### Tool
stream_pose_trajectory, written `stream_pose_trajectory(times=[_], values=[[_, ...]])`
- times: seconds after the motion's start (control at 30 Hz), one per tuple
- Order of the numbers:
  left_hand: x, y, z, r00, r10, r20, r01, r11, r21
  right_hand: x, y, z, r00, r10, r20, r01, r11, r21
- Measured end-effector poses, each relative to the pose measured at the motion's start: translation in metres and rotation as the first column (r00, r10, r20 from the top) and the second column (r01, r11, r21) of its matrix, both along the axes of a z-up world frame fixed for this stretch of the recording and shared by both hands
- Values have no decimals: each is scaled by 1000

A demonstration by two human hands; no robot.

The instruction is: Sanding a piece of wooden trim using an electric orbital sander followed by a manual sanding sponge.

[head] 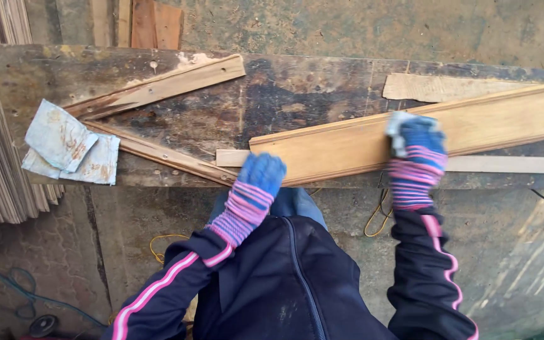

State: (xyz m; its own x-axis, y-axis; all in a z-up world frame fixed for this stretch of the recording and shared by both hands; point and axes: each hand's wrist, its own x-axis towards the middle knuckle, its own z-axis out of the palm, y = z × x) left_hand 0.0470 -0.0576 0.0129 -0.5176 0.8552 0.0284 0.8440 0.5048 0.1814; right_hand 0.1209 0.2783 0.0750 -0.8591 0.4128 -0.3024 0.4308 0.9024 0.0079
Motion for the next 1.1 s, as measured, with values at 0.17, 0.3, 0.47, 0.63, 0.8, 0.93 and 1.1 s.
stream_pose_trajectory(times=[0.17, 0.3, 0.47, 0.63, 0.8, 0.93, 1.1], values=[[40, -13, -3, 965, -87, 247, 74, 995, 60, 2, -33, -34, 978, 31, -208, -16, 997, 75], [65, -6, -34, 974, -57, 219, 54, 998, 23, -52, -157, -15, 884, 400, -240, -384, 916, 112], [75, -15, -49, 984, -44, 175, 48, 999, -17, -36, -106, -19, 895, 391, -215, -402, 916, -7], [72, -12, -41, 968, -23, 249, 10, 998, 55, -25, -62, -15, 959, -9, -283, -42, 984, -173], [86, -11, -65, 992, -39, 118, 35, 999, 38, -61, -169, -7, 939, 206, -276, -256, 954, -159], [85, -13, -74, 978, -60, 201, 66, 998, -24, -58, -147, -3, 814, 365, -451, -462, 878, -124], [72, -19, -53, 977, -70, 202, 63, 997, 40, -12, -57, -19, 923, 23, -385, -70, 992, -106]])
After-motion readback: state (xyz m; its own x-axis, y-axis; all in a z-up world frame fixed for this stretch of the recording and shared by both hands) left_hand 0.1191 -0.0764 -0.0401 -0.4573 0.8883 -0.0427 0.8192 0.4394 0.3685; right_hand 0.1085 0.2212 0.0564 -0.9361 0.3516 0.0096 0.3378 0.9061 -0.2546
